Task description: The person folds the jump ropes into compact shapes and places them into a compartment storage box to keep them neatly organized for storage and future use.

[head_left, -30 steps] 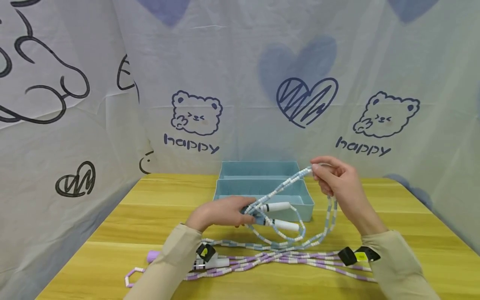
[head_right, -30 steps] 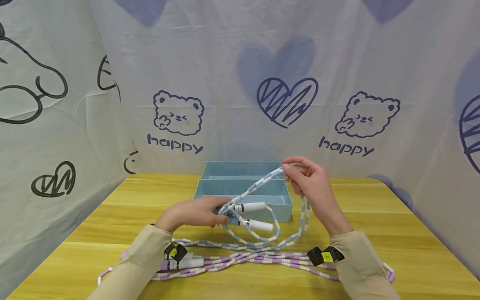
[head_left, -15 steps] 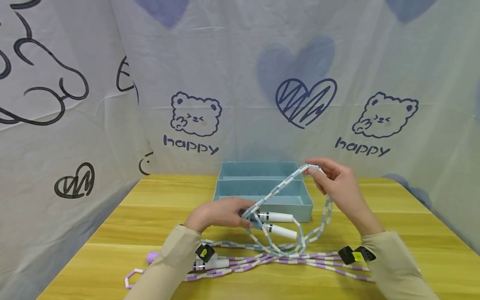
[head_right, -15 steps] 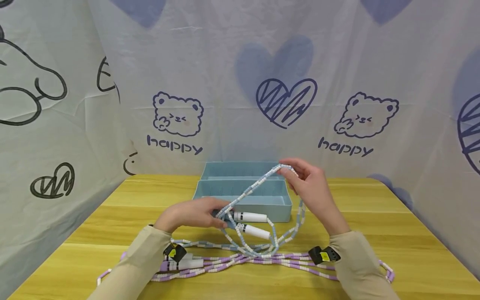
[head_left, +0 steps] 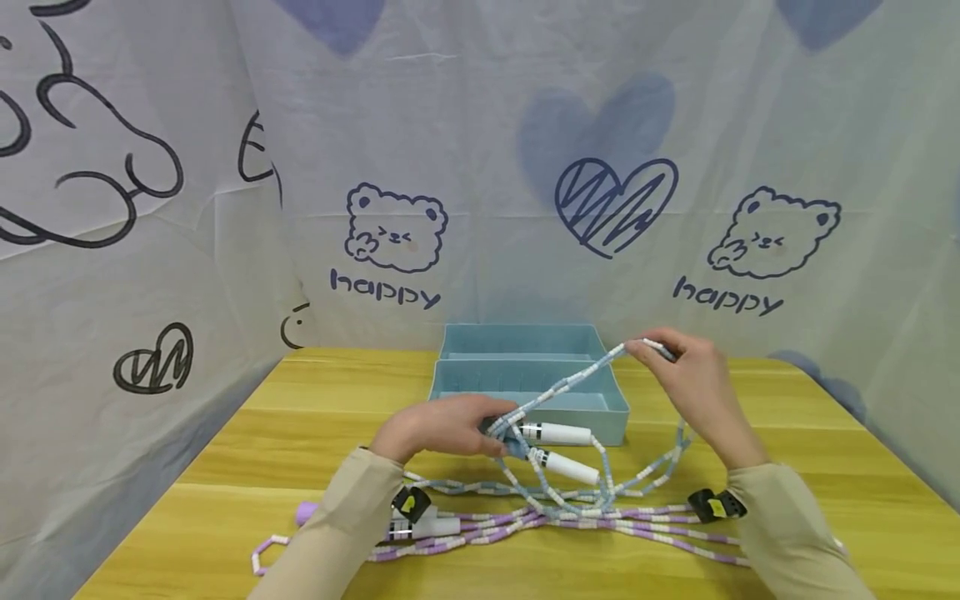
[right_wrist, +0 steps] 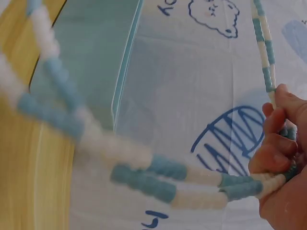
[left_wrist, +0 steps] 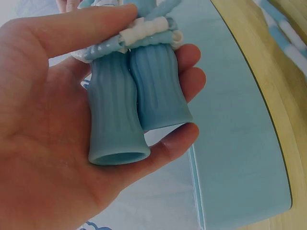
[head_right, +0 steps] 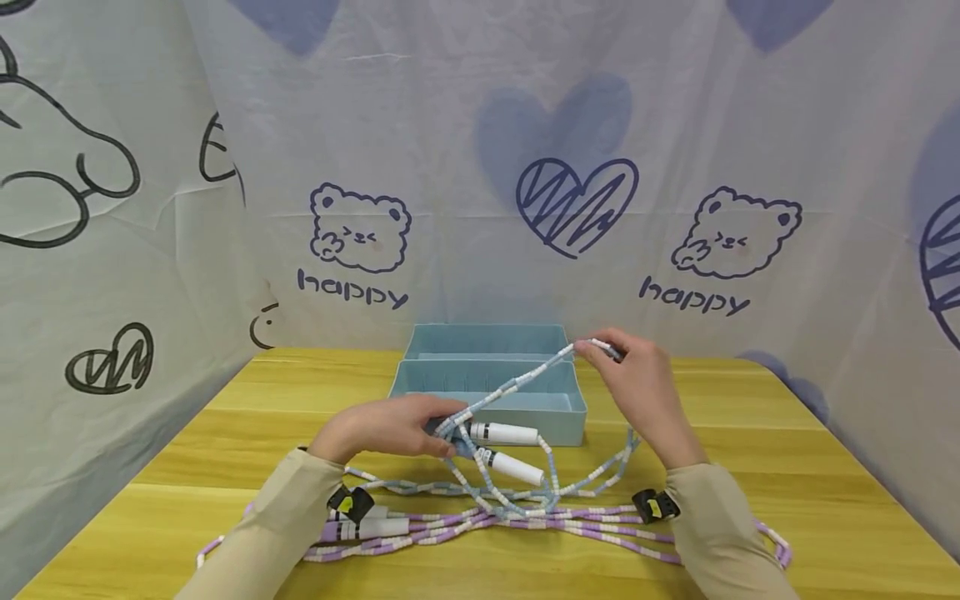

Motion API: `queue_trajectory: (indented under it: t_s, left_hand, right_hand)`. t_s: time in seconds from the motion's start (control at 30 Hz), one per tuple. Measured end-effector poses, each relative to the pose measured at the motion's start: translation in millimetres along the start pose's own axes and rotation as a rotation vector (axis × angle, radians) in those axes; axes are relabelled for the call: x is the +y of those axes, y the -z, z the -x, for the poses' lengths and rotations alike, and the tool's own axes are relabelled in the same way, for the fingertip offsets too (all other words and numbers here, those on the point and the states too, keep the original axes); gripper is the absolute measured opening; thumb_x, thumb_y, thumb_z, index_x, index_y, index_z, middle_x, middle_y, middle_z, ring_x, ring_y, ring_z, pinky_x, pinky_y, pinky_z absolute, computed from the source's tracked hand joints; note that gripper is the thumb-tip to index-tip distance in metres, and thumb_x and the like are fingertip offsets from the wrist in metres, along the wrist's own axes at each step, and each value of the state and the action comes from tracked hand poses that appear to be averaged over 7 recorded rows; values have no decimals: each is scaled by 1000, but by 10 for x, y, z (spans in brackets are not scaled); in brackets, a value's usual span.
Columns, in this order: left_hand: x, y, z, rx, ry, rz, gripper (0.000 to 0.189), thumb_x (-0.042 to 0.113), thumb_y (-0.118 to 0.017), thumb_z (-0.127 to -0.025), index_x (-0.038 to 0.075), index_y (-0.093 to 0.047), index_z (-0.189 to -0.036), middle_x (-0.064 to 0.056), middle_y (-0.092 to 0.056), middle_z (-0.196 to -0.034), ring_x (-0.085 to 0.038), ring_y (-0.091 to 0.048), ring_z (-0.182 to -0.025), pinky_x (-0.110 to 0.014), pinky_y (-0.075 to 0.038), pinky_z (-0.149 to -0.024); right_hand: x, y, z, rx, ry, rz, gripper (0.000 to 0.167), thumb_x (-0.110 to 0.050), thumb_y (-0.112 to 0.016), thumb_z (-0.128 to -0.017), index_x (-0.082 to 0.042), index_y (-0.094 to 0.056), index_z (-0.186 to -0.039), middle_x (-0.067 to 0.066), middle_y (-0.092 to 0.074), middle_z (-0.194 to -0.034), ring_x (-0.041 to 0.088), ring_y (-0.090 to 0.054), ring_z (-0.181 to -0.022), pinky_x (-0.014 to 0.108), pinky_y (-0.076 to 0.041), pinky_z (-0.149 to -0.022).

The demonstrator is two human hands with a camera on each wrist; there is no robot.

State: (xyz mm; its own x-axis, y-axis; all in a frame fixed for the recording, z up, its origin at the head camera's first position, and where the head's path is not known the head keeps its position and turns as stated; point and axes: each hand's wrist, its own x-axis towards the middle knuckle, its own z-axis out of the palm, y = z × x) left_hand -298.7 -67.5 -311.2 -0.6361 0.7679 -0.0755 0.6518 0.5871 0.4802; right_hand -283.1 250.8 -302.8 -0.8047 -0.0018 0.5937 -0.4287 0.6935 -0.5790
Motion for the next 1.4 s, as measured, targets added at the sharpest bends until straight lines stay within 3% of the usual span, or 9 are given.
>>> queue_trajectory:
  t_s: [0.2,0.4,0.57,0.7,0.83,0.93,1.13,1.33,1.4]
  left_hand:
    - [5,11,-2,-2,21,3,42,21,-67,-93,24,-57,-134,7,-59,-125,-12,-53,-110,-35,-44,-91]
    - [-30,24,53,27,131,28,62,25,-68,-91,18,-45,-148,-1,-53,-141,-17,-54,-117,-40,-43,-99]
    - [-68,67,88,24,120,118,67,24,-67,-90,15,-40,-151,-5,-49,-145,-15,-65,-94,-37,-48,-90]
    - [-102,121,127,48,57,226,68,23,-65,-92,10,-36,-152,-9,-51,-141,-15,-67,-84,-37,-51,-85]
    - [-148,172,141,97,-5,332,59,22,-62,-95,9,-40,-148,-13,-63,-114,-23,-67,-81,-41,-50,-87]
    - [-168,204,139,137,-39,413,55,20,-61,-97,19,-38,-147,-13,-62,-102,-30,-65,-76,-49,-50,-84]
    - [-174,219,127,175,-117,443,63,19,-60,-98,45,-31,-148,-8,-53,-119,-31,-60,-72,-47,-52,-72]
    - [-161,216,132,201,-67,434,51,20,-58,-100,32,-40,-146,-10,-58,-107,-30,-61,-74,-41,-53,-69]
    - [-157,218,130,220,-42,435,48,20,-58,-101,27,-41,-145,-11,-59,-103,-30,-61,-75,-40,-52,-68]
  right_hand:
    - [110,49,-17,-41,52,46,31,-30,-55,-102,-7,-69,-116,11,-66,-91,21,-49,-68,27,-42,-58]
    - [174,47,-35,-18,44,5,29,-31,-58,-100,-10,-70,-115,9,-65,-84,16,-54,-65,23,-45,-55]
    - [269,51,-37,-4,-34,33,37,-44,-64,-94,-10,-74,-104,5,-68,-87,19,-52,-71,27,-44,-59]
    - [348,40,-37,-159,-50,79,41,-45,-57,-98,-9,-71,-113,6,-66,-86,23,-49,-69,33,-41,-58]
    - [399,12,-41,-310,-39,56,33,-33,-53,-103,-13,-65,-126,3,-66,-87,21,-48,-65,33,-40,-56]
    - [410,-5,-39,-381,-32,22,27,-25,-57,-102,-15,-67,-124,1,-69,-89,20,-52,-67,34,-41,-60]
    - [400,-9,-31,-524,-53,15,20,-20,-63,-98,-13,-74,-113,2,-72,-97,19,-62,-83,36,-46,-70]
    - [364,-21,-23,-646,-32,-5,19,-26,-67,-95,-14,-77,-106,2,-73,-99,19,-64,-89,38,-51,-80]
    - [341,-21,-20,-704,-12,-23,21,-28,-67,-95,-12,-78,-102,1,-71,-89,15,-61,-78,33,-50,-73]
